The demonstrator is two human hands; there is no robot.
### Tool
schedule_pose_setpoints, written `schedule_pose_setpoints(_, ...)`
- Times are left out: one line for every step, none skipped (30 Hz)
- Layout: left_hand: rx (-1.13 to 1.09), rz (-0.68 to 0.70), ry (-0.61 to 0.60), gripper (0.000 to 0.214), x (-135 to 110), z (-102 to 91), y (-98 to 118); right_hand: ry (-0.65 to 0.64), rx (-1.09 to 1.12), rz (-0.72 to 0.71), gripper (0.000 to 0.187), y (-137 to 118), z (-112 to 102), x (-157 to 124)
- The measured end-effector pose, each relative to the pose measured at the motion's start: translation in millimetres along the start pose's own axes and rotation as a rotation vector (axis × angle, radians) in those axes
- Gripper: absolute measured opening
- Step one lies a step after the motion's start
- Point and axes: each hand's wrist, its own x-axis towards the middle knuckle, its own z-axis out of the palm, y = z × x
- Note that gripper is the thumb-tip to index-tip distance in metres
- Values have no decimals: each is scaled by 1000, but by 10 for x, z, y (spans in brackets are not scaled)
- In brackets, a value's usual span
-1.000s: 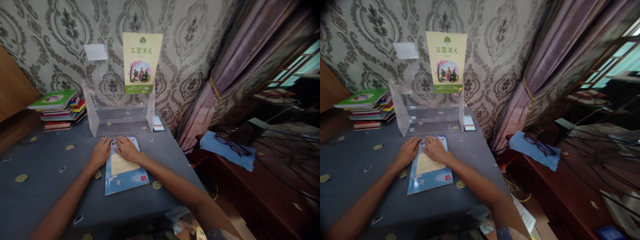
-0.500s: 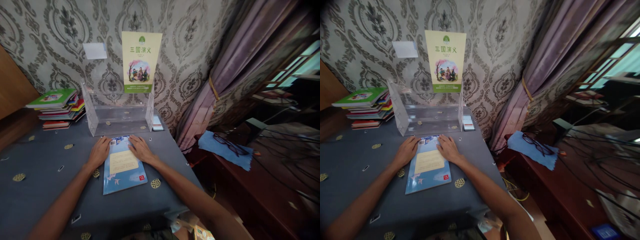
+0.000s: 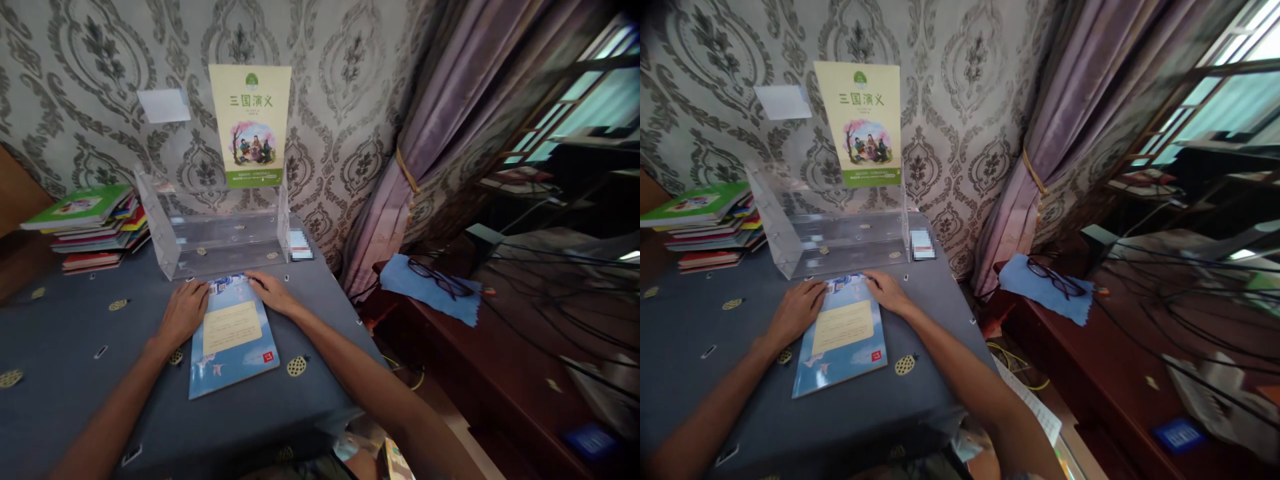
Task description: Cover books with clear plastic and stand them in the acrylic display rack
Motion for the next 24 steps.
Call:
schedule_pose_setpoints(3, 13, -3, 39, 9, 4, -1, 4, 33, 13, 39, 1, -15, 9)
schedule_pose_setpoints(4, 25, -6, 39, 19, 10, 2, 7, 63, 25, 39, 4, -26, 17)
schedule_pose_setpoints(2, 37, -7, 40, 31, 17, 10, 11, 91, 36, 39, 10, -33, 24)
schedule_pose_setpoints(-3, 46, -7, 41, 43, 25, 24, 16, 117, 47, 39, 19, -37, 31)
schedule_pose_setpoints(-11, 53, -7, 42, 58, 32, 44, 21, 142, 55, 39, 30, -38, 38)
schedule_pose_setpoints(-20, 58, -8, 42, 74, 39, 70, 26, 164, 63, 39, 42, -38, 43)
schedule_pose_setpoints(-30, 62, -11, 43, 92, 46, 101, 31, 183, 68, 39, 52, -37, 48)
schedule_pose_setpoints(-41, 67, -14, 43, 113, 51, 136, 34, 198, 72, 39, 62, -36, 52)
schedule_pose_setpoints(-52, 73, -19, 43, 137, 55, 172, 36, 210, 73, 39, 69, -35, 54)
schedule_pose_setpoints(-63, 81, -24, 43, 163, 58, 208, 37, 220, 73, 39, 75, -34, 56)
schedule_pose_setpoints(-72, 90, -29, 43, 192, 61, 244, 37, 227, 70, 39, 79, -34, 57)
schedule_pose_setpoints(-81, 100, -36, 42, 223, 64, 277, 38, 234, 69, 39, 83, -34, 58)
schedule_pose_setpoints(-89, 111, -45, 42, 257, 69, 309, 38, 242, 70, 39, 88, -33, 58)
schedule_pose_setpoints(-97, 121, -57, 41, 291, 76, 337, 41, 254, 71, 39, 94, -31, 59)
schedule_pose_setpoints(-104, 132, -70, 40, 326, 86, 363, 46, 271, 71, 39, 102, -28, 61)
schedule_pose_setpoints(-113, 144, -81, 40, 361, 100, 385, 53, 292, 68, 39, 113, -23, 63)
schedule_pose_setpoints(-124, 154, -89, 40, 394, 118, 404, 62, 315, 66, 39, 127, -17, 67)
schedule_pose_setpoints(-137, 162, -92, 40, 424, 139, 420, 73, 338, 64, 38, 142, -11, 71)
schedule_pose_setpoints(-151, 172, -94, 40, 451, 163, 433, 84, 358, 63, 38, 157, -5, 75)
schedule_pose_setpoints(-166, 183, -97, 40, 475, 189, 443, 95, 374, 65, 37, 173, 1, 79)
schedule_pose_setpoints(-180, 195, -100, 40, 493, 214, 450, 105, 386, 67, 37, 187, 6, 82)
schedule_pose_setpoints(-191, 206, -102, 40, 507, 237, 454, 114, 395, 69, 38, 200, 11, 85)
schedule_pose_setpoints(-201, 216, -103, 40, 516, 259, 455, 119, 402, 70, 38, 211, 14, 88)
schedule_pose_setpoints(-209, 224, -101, 40, 521, 277, 454, 124, 409, 69, 38, 220, 17, 90)
